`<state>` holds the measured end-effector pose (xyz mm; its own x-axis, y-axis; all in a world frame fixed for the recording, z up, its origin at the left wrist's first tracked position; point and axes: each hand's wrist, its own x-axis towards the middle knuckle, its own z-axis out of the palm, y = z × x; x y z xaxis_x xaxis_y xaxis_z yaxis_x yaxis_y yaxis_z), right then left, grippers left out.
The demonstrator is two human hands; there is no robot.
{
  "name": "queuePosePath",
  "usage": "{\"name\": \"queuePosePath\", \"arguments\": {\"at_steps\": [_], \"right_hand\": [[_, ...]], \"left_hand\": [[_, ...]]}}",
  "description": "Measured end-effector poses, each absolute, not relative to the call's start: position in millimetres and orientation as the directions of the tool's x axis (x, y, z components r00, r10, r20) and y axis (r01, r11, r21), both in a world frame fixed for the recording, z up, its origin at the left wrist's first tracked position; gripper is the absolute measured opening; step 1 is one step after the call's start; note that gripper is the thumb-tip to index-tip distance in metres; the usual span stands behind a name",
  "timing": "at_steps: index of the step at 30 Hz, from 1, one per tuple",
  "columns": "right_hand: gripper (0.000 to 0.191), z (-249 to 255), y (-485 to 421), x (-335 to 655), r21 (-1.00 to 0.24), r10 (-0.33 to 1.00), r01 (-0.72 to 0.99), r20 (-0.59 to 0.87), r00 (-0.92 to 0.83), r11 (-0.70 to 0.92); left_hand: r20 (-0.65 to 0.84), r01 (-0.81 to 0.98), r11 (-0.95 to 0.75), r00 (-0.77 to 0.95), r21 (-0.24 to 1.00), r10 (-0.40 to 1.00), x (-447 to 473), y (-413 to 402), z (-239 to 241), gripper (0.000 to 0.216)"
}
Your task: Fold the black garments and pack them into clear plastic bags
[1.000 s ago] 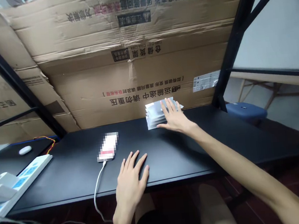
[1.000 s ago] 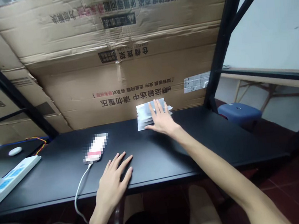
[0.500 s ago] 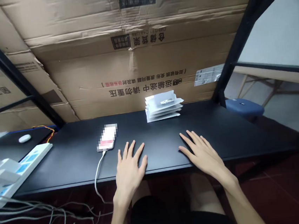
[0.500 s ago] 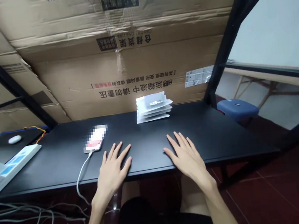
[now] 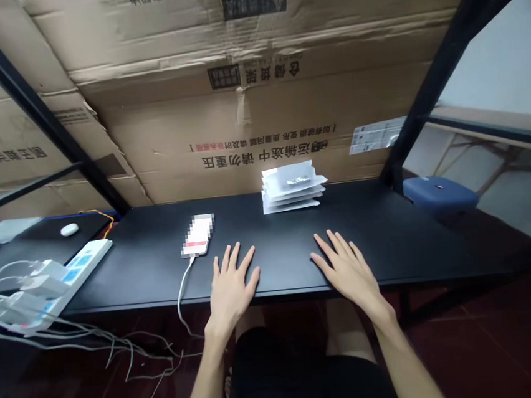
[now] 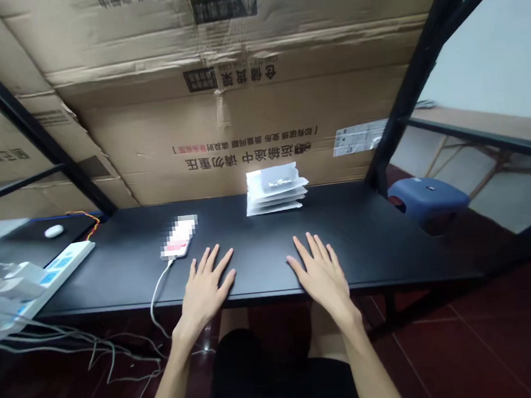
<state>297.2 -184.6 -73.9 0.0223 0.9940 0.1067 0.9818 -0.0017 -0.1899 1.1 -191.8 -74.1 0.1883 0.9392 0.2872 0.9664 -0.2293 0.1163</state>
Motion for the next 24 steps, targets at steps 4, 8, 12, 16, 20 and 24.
{"name": "queuePosePath", "arguments": {"at_steps": [4,8,12,16,20,24], "right_hand": [[0.07,-77.3,-183.1,298.1,-0.177,0.991,0.984,0.131,0.025,-0.001],[0.069,-78.4,-182.7,298.7,-0.164,0.989,0.986,0.149,0.024,0.001],[0.069,-77.6,-182.7,297.9,-0.163,0.989,0.987,0.145,0.025,-0.001],[0.068,-76.1,-183.1,296.8,-0.186,0.989,0.983,0.146,0.03,-0.003],[0.068,-74.0,-182.9,296.9,-0.193,0.991,0.981,0.129,0.03,-0.005],[0.067,-71.7,-183.1,297.7,-0.208,0.992,0.978,0.119,0.037,-0.012]], "left_hand": [[0.29,0.971,-0.212,0.172,0.111,0.941,2.6,-190.2,-76.3,0.055],[0.275,0.975,-0.194,0.157,0.11,0.948,3.7,-189.2,-76.0,0.055],[0.265,0.975,-0.192,0.156,0.113,0.951,2.6,-188.7,-75.5,0.056],[0.273,0.971,-0.207,0.169,0.119,0.947,1.1,-189.4,-75.5,0.056],[0.299,0.969,-0.219,0.176,0.118,0.938,0.5,-188.0,-78.1,0.055],[0.293,0.977,-0.18,0.141,0.113,0.946,2.1,-182.1,-82.2,0.056]]}}
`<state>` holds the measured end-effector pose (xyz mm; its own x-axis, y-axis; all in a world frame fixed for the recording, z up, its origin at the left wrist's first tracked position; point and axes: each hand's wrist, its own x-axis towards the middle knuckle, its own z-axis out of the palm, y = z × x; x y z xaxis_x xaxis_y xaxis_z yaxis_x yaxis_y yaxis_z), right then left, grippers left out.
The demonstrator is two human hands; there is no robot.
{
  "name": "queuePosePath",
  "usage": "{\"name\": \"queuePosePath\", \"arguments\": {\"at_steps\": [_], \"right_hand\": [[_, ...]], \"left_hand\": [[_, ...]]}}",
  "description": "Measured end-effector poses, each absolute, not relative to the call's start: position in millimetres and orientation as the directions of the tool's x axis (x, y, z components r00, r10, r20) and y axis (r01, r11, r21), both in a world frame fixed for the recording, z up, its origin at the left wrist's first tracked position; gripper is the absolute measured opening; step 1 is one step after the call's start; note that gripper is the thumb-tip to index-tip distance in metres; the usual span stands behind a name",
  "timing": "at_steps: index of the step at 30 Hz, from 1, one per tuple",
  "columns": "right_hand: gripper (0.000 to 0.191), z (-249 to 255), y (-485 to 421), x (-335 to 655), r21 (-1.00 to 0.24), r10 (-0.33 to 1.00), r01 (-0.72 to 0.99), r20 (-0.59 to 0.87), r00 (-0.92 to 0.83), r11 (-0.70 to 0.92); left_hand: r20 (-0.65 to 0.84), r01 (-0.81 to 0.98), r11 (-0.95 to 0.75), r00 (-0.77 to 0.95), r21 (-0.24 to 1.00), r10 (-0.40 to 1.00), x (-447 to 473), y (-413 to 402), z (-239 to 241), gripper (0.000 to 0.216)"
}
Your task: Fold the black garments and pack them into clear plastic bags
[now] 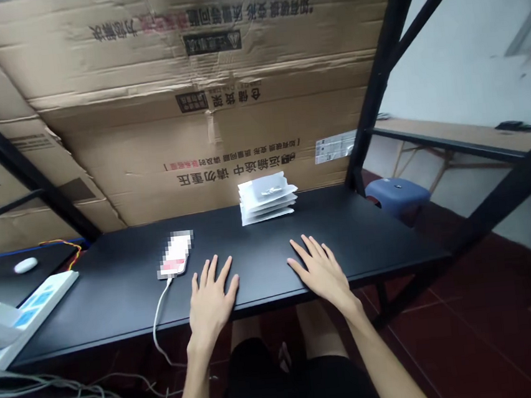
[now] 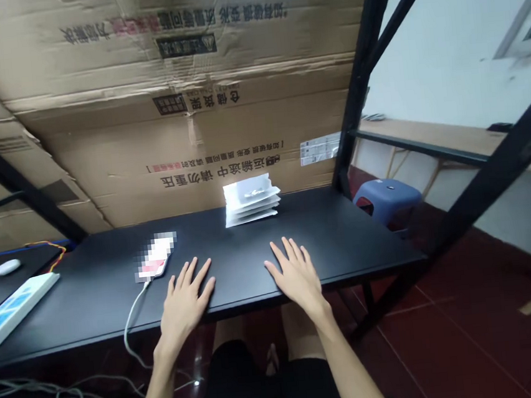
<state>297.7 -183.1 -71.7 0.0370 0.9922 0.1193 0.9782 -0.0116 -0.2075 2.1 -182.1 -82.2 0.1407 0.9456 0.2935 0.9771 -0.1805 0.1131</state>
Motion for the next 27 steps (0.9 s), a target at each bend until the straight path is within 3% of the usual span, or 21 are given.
{"name": "queuePosePath", "arguments": {"at_steps": [9,27], "right_hand": [[0.067,-70,-181,296,-0.235,0.993,0.971,0.1,0.066,-0.041],[0.066,-65,-186,292,-0.206,0.992,0.978,0.112,0.062,-0.038]], "left_hand": [[0.21,0.985,-0.136,0.111,0.108,0.971,9,-168,-72,0.06],[0.221,0.98,-0.12,0.084,0.157,0.972,14,-170,-66,0.057]]}}
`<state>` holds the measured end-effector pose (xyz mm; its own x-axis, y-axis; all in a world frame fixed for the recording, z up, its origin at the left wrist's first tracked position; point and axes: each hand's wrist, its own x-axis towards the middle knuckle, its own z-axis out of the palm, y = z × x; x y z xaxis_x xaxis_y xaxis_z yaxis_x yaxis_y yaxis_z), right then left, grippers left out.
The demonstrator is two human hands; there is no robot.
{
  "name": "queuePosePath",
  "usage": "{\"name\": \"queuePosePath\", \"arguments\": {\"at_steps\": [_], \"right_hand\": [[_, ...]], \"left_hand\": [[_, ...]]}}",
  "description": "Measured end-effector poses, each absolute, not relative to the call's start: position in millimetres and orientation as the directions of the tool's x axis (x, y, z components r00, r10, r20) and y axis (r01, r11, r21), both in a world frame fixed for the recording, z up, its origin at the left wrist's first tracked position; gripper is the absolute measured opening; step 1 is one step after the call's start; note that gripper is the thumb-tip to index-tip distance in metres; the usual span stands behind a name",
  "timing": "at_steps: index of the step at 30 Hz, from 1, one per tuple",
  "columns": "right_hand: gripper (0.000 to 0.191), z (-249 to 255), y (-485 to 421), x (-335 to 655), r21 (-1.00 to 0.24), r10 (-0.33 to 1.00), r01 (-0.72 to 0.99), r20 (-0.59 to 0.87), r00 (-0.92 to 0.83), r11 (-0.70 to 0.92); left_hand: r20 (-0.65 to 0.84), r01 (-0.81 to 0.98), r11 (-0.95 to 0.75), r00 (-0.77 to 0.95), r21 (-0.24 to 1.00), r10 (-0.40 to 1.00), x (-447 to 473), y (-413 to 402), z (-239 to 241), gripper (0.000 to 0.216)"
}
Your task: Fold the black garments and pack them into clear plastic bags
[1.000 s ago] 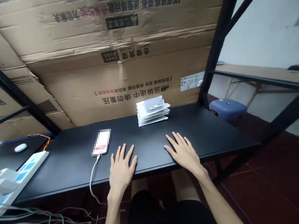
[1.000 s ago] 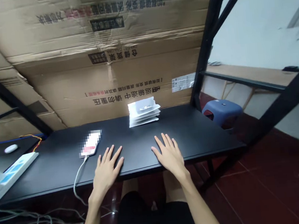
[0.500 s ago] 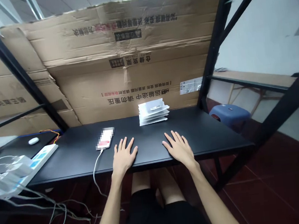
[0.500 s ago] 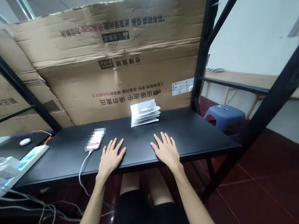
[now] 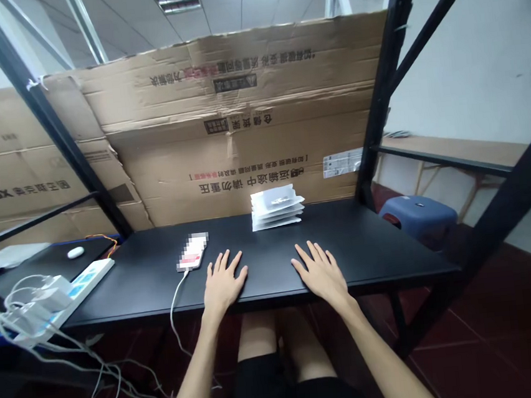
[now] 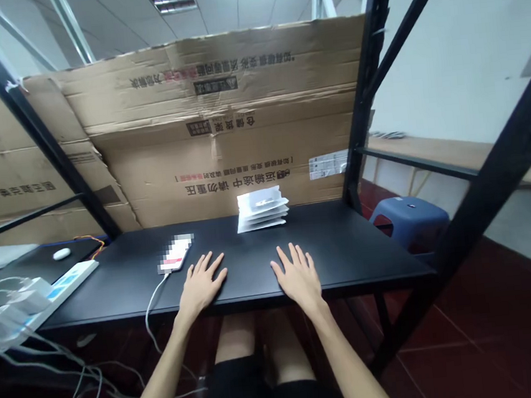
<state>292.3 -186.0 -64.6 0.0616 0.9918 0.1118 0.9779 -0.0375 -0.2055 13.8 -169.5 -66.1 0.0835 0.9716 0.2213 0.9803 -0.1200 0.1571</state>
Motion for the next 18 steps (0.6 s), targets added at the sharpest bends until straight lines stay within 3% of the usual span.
{"name": "queuePosePath", "arguments": {"at_steps": [18], "right_hand": [[0.066,-66.4,-186.9,292.6,-0.191,0.989,0.981,0.132,0.064,-0.038]], "left_hand": [[0.221,0.98,-0.116,0.079,0.164,0.972,11.3,-166.0,-70.1,0.055]]}}
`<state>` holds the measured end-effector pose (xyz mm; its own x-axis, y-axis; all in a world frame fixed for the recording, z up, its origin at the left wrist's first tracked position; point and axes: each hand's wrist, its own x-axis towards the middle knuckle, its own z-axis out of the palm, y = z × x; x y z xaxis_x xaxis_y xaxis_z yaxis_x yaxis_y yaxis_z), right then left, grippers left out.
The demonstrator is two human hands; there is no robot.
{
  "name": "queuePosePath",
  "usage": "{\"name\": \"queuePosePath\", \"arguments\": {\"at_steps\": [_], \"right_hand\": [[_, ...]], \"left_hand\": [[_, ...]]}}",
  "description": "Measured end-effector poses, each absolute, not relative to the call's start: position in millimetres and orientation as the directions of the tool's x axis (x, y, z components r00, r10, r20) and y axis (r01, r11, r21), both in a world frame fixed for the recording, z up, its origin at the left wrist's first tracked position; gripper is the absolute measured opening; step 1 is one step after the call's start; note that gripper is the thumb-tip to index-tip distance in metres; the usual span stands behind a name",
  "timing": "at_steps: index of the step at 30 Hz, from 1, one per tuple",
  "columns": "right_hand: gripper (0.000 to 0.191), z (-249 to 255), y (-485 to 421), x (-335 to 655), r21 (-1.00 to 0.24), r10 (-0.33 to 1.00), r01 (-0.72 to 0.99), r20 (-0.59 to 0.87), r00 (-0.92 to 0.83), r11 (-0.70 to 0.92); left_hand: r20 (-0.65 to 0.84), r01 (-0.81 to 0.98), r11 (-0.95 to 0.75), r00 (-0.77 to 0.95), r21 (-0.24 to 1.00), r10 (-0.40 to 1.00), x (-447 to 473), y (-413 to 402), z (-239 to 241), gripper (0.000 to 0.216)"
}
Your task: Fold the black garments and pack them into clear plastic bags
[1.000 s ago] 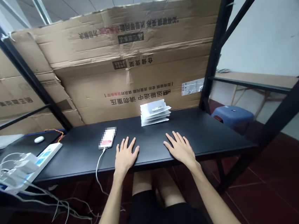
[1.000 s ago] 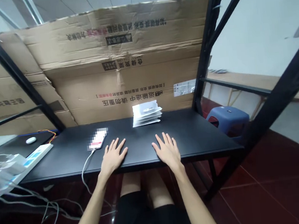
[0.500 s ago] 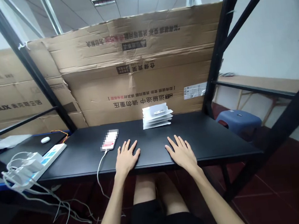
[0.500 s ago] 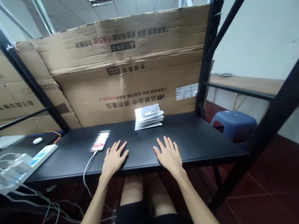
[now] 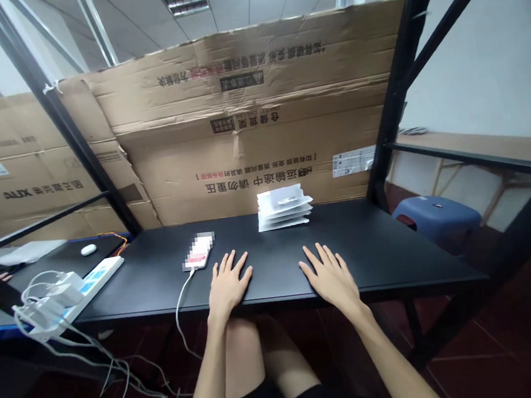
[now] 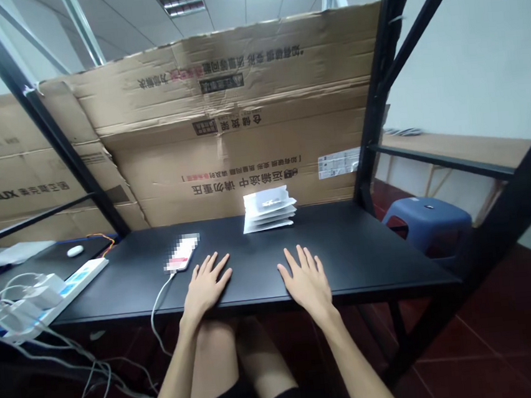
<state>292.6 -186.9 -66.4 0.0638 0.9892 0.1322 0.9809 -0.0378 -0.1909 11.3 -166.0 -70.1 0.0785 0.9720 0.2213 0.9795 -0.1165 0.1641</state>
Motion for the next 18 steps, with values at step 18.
{"name": "queuePosePath", "arguments": {"at_steps": [18], "right_hand": [[0.067,-66.2,-186.7,293.1,-0.217,0.991,0.975,0.119,0.068,-0.041]], "left_hand": [[0.247,0.988,-0.127,0.103,0.085,0.964,10.5,-163.5,-77.3,0.057]]}}
